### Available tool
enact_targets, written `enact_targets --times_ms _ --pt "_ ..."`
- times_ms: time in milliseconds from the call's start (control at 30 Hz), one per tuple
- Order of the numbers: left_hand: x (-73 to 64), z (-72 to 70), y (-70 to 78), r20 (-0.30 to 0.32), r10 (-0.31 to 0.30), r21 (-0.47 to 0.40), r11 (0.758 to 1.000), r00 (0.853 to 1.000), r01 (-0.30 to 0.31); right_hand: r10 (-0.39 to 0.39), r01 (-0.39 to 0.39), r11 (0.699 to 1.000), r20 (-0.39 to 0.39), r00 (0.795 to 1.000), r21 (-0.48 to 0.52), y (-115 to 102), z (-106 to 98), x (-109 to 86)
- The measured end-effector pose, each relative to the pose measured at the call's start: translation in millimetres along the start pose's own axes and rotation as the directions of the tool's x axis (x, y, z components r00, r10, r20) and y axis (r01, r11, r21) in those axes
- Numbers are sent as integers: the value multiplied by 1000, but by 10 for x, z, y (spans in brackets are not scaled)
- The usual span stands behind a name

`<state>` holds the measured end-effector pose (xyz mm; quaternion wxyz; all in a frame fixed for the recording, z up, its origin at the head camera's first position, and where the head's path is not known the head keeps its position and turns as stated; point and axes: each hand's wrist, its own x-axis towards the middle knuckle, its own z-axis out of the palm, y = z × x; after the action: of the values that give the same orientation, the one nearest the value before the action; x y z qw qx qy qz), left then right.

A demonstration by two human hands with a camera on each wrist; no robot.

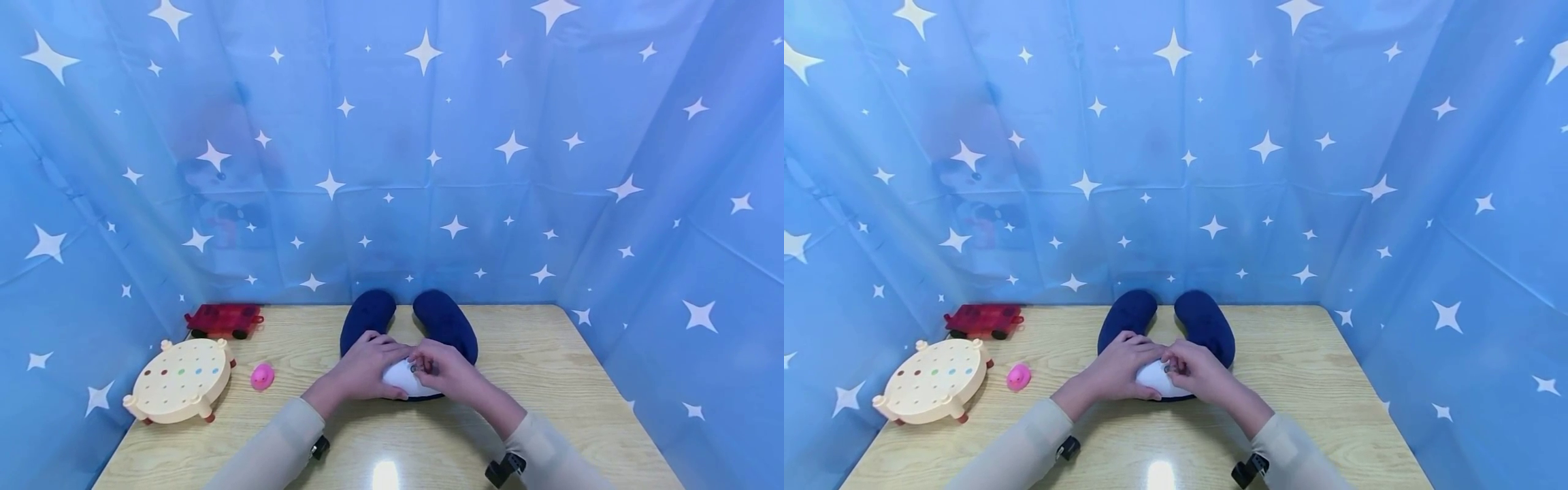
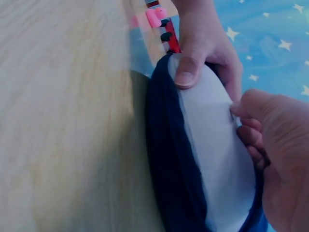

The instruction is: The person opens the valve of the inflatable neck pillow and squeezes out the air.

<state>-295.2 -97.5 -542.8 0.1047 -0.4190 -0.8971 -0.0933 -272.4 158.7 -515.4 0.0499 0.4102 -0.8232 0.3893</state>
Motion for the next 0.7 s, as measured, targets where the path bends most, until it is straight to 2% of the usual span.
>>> enact_targets --times_ms 233,500,700 --pt "0 19 -1 -1 -4 16 1000 1000 4 -43 39 998 -108 993 -42 20 73 -86" --pt "-12 41 -9 1 -3 17 1000 1000 3 28 -27 1000 -122 992 13 45 131 -113" --pt "-14 45 -12 -12 7 13 1000 1000 -7 43 -43 999 -126 991 5 80 152 -108"
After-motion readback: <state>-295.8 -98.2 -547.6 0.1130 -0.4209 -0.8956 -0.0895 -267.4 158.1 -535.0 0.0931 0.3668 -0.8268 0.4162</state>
